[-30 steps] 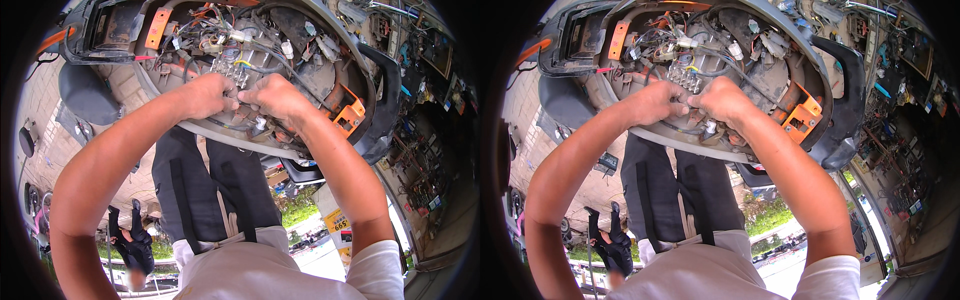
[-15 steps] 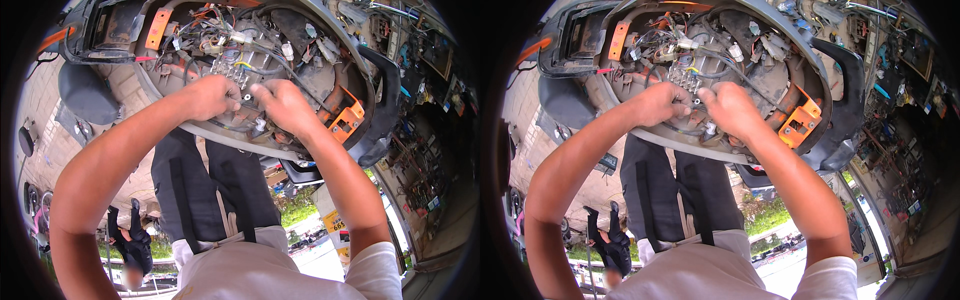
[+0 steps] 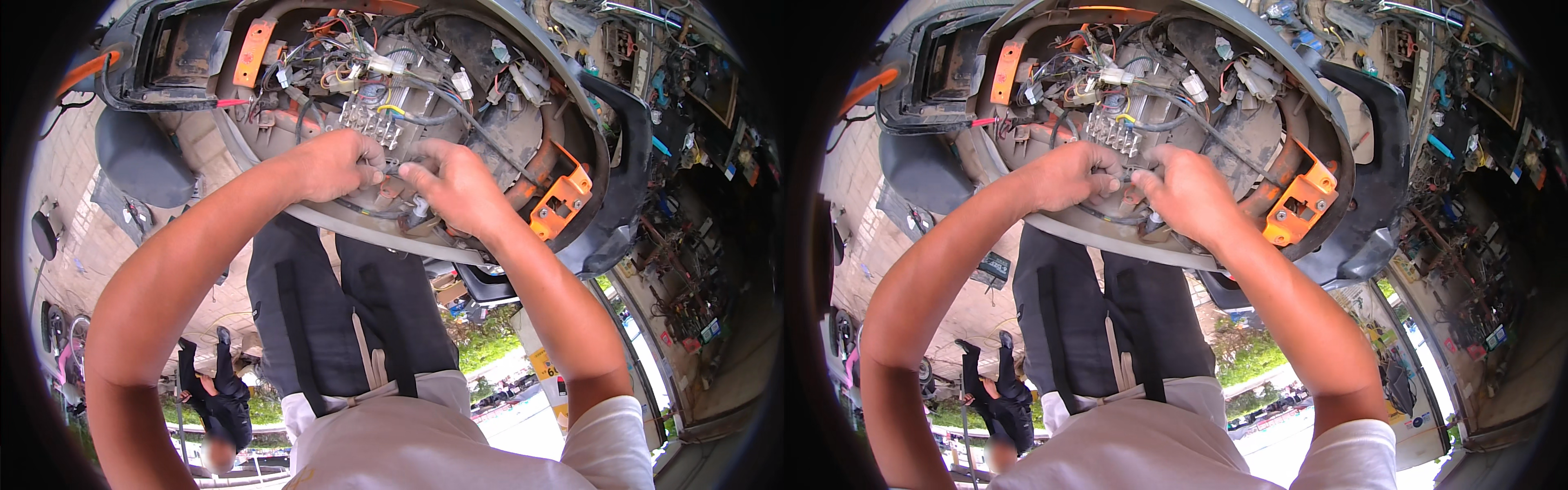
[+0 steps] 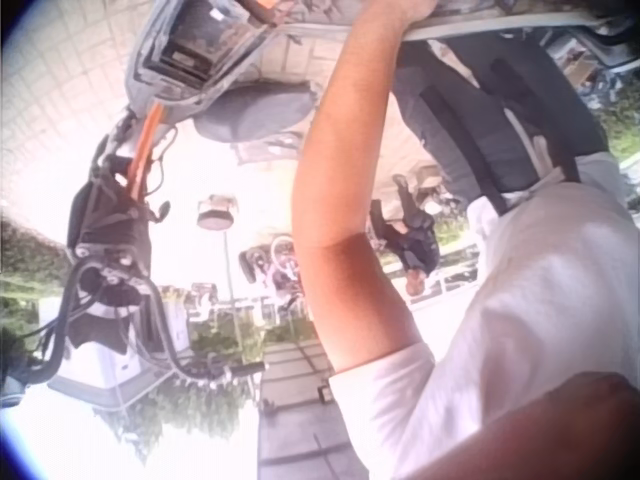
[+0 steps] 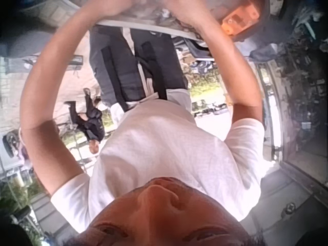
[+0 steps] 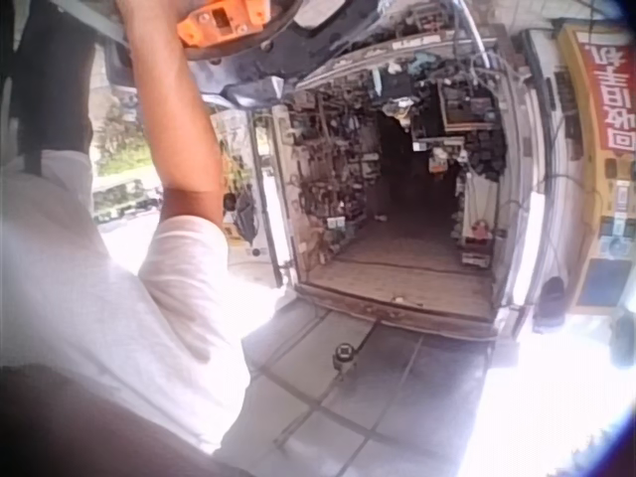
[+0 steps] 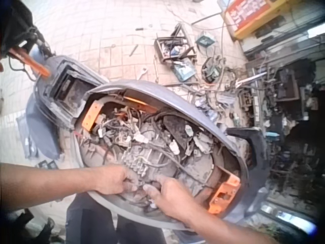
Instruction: The person works on the internal wiring of an electric scooter, manipulating a bundle of wires and connectors within the open body compartment. They briefly move to the front wheel area to adjust a component before returning to the main wiring harness to continue organizing and connecting the cables.
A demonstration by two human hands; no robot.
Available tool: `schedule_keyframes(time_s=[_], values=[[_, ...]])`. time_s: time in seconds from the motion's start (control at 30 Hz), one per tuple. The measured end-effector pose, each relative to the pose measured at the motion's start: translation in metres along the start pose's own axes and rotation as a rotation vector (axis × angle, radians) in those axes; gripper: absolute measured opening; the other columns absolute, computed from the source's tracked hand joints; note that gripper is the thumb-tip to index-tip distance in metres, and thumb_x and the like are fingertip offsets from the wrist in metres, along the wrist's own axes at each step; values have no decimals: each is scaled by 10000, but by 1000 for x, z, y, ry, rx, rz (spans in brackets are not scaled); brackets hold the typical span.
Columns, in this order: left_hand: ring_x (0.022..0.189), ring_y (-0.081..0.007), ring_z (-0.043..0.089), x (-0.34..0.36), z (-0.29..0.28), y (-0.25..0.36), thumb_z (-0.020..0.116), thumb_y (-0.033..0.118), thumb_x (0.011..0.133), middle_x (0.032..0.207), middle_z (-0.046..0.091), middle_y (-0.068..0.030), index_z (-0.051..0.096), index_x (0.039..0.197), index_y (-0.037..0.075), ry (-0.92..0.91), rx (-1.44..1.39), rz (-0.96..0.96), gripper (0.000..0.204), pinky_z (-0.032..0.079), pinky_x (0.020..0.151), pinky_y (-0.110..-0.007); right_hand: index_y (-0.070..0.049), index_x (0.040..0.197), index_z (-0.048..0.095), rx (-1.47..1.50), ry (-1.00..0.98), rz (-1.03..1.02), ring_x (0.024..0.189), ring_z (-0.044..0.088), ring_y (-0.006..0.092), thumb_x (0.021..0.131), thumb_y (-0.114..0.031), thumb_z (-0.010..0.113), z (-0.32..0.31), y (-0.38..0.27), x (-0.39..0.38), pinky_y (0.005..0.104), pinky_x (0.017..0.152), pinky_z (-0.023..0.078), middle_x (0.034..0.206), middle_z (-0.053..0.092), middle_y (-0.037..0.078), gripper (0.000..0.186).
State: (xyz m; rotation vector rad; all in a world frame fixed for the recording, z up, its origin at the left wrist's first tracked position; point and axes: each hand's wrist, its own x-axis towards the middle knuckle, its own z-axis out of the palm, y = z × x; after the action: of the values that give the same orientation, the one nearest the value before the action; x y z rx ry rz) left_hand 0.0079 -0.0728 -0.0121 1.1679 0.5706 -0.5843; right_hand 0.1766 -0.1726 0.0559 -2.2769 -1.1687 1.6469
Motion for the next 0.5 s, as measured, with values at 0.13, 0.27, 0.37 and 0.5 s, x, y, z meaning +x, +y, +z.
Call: schedule_keyframes(time_s=[0.13,0.27,0.37,0.5], values=[[733,-160,614,-3,-1,1,588,173,921,776,644,-79,647,952,21,-27,-20,26,166,494,708,-326,10,899,631,-52,-36,-160,841,617,420,853,-209,637,1,-3,9,483,738,479,837,643,231,224],[743,-157,621,-2,-1,0,575,164,933,799,647,-79,626,973,17,16,-18,53,161,498,713,-332,28,911,609,-240,6,-253,779,603,417,895,-214,593,3,-3,9,445,711,480,813,629,238,243],[757,-151,629,-4,-2,6,559,149,946,832,643,-73,595,998,14,63,3,75,149,507,718,-320,27,850,581,-289,53,-198,754,575,446,911,-229,564,10,1,8,471,692,463,767,614,232,264],[797,-141,645,-5,-2,6,523,142,974,869,630,-58,565,1020,24,-18,-119,-9,134,534,733,-296,38,847,579,-152,-8,-49,733,592,429,950,-263,511,9,-6,9,468,686,466,730,596,235,325]])
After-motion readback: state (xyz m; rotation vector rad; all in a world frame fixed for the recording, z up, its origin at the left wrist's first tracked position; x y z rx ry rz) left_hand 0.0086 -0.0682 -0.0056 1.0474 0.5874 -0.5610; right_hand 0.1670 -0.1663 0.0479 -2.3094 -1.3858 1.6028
